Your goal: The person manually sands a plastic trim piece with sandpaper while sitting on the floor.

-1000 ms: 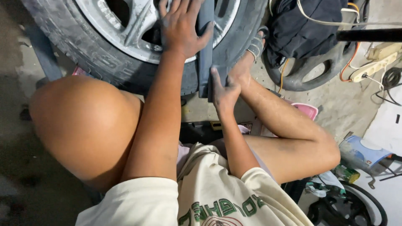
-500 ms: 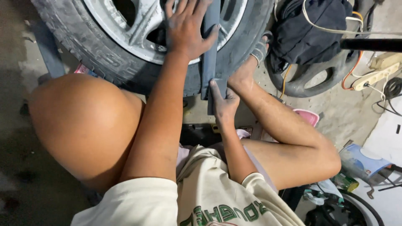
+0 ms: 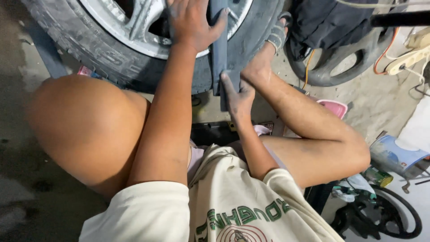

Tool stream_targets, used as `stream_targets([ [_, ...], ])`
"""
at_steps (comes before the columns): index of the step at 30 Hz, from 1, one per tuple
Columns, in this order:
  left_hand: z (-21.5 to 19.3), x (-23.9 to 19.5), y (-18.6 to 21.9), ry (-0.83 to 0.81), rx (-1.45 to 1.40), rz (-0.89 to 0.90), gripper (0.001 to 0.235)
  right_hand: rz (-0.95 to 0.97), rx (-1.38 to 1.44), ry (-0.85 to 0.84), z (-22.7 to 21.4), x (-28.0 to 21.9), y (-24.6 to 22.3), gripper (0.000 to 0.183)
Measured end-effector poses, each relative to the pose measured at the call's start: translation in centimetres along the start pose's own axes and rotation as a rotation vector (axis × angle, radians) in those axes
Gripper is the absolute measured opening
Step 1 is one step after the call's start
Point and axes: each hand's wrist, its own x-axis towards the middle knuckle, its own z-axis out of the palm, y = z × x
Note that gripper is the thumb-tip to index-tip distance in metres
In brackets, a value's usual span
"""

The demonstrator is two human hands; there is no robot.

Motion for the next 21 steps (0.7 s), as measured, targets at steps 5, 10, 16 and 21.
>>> stream_targets([
  [5, 0.1, 0.0, 0.2, -0.035, 0.022, 0.021, 0.041, 0.054, -0.059, 0.052, 0.0, 2.5, -0.2, 0.041],
  [10, -1.3, 1.1, 0.1, -0.026, 0.034, 0.055, 0.051, 0.005, 0.011, 0.048, 0.4, 0.8, 1.0, 0.033],
  [16, 0.8, -0.9, -0.4, -0.070, 0.110, 0.005, 0.040, 0.038, 0.000, 0.038, 0.1, 2.6, -0.2, 0.038],
  [21, -1.1, 0.4, 0.0, -0.078, 0.023, 0.025, 0.047, -0.013, -0.044, -0.014, -0.7, 1.7, 0.6, 0.034],
])
